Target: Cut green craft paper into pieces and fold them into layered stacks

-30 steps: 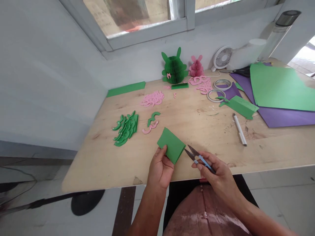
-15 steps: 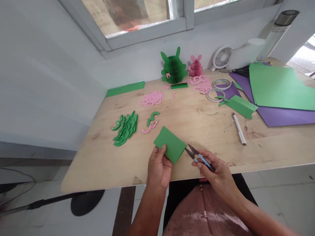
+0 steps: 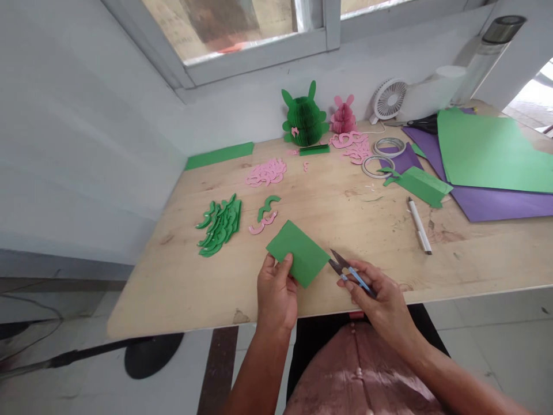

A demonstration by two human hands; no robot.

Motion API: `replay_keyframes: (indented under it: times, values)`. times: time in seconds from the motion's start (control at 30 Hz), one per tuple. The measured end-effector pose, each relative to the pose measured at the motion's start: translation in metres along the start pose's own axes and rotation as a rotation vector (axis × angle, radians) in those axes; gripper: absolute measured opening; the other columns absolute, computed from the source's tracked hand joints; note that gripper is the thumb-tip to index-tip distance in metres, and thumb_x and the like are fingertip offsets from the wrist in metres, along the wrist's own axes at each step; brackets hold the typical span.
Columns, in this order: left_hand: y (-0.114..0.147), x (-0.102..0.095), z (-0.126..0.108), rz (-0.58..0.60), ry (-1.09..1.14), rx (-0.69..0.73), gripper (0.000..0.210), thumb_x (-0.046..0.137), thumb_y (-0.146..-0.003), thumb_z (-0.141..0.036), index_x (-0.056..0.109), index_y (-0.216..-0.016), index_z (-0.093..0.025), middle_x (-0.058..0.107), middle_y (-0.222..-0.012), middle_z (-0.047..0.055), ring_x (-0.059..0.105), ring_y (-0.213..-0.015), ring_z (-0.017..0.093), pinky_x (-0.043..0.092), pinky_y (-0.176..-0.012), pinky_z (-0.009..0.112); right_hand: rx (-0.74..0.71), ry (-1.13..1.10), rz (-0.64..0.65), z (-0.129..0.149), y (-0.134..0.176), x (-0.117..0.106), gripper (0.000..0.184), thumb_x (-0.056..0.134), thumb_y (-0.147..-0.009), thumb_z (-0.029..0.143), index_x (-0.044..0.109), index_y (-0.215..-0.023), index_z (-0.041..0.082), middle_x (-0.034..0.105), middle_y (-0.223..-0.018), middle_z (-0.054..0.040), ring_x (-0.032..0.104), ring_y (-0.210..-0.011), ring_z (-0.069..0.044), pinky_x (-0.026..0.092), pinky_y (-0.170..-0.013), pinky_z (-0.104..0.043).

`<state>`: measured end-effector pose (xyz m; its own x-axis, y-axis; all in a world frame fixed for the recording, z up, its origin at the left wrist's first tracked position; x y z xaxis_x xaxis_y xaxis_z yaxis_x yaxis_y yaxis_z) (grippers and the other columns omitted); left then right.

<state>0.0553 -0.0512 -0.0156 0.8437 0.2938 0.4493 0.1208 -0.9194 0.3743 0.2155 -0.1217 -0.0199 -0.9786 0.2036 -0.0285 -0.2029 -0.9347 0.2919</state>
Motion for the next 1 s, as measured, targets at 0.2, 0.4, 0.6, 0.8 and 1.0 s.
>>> replay_keyframes:
  times: [0.2,0.4,0.6,0.8,1.0]
  values:
    - [0.001,0.002,0.001,0.024,-0.075,-0.006,0.049,0.078,-0.063,-0.026,0.061,-0.109,-0.021,0.070,-0.100,0.004,0.065,-0.081,0.013,0.051,-0.075,0.024,-0.020,0.021,-0.019,0.002,-0.003,0.001,0.033,0.061,-0.079,0.034,0.058,-0.109,0.020,0.071,-0.084,-0.0022,0.062,-0.067,-0.015,0.045,-0.056,-0.024]
    - [0.001,0.001,0.003,0.032,-0.123,0.000,0.052,0.078,-0.063,-0.027,0.059,-0.111,-0.020,0.069,-0.100,0.006,0.066,-0.081,0.016,0.053,-0.073,0.026,0.004,-0.016,-0.015,0.005,-0.005,0.001,0.033,0.061,-0.079,0.035,0.059,-0.107,0.018,0.071,-0.081,-0.0024,0.053,-0.056,-0.011,0.044,-0.052,-0.023]
    - [0.000,-0.001,0.002,0.041,-0.129,-0.004,0.052,0.078,-0.063,-0.026,0.058,-0.111,-0.020,0.070,-0.096,0.006,0.066,-0.088,0.019,0.053,-0.077,0.028,0.025,-0.044,0.002,0.005,-0.004,0.004,0.039,0.062,-0.078,0.039,0.059,-0.109,0.016,0.068,-0.075,-0.0028,0.051,-0.053,-0.010,0.045,-0.048,-0.022]
    - [0.000,-0.004,0.002,0.060,-0.124,-0.004,0.054,0.079,-0.063,-0.027,0.057,-0.112,-0.020,0.070,-0.098,0.007,0.066,-0.092,0.020,0.052,-0.081,0.030,0.091,-0.072,0.013,0.006,0.000,0.006,0.048,0.063,-0.076,0.048,0.059,-0.110,0.016,0.067,-0.075,-0.0037,0.055,-0.057,-0.013,0.047,-0.049,-0.024]
    - [0.005,-0.009,0.003,0.072,-0.135,-0.022,0.056,0.077,-0.066,-0.027,0.054,-0.117,-0.020,0.070,-0.099,0.007,0.066,-0.091,0.019,0.053,-0.081,0.029,0.125,-0.079,0.036,-0.003,0.011,0.006,0.042,0.059,-0.081,0.045,0.056,-0.114,0.019,0.069,-0.090,-0.0049,0.048,-0.053,-0.009,0.045,-0.052,-0.024]
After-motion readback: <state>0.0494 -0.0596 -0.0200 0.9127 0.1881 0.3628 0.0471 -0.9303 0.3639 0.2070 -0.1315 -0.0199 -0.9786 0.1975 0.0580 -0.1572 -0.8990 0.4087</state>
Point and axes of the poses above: each hand's wrist, its own y-axis away from the middle knuckle, its own x-axis out of the palm, z = x × y, the point moved 2 cm from there along -y, towards the middle knuckle
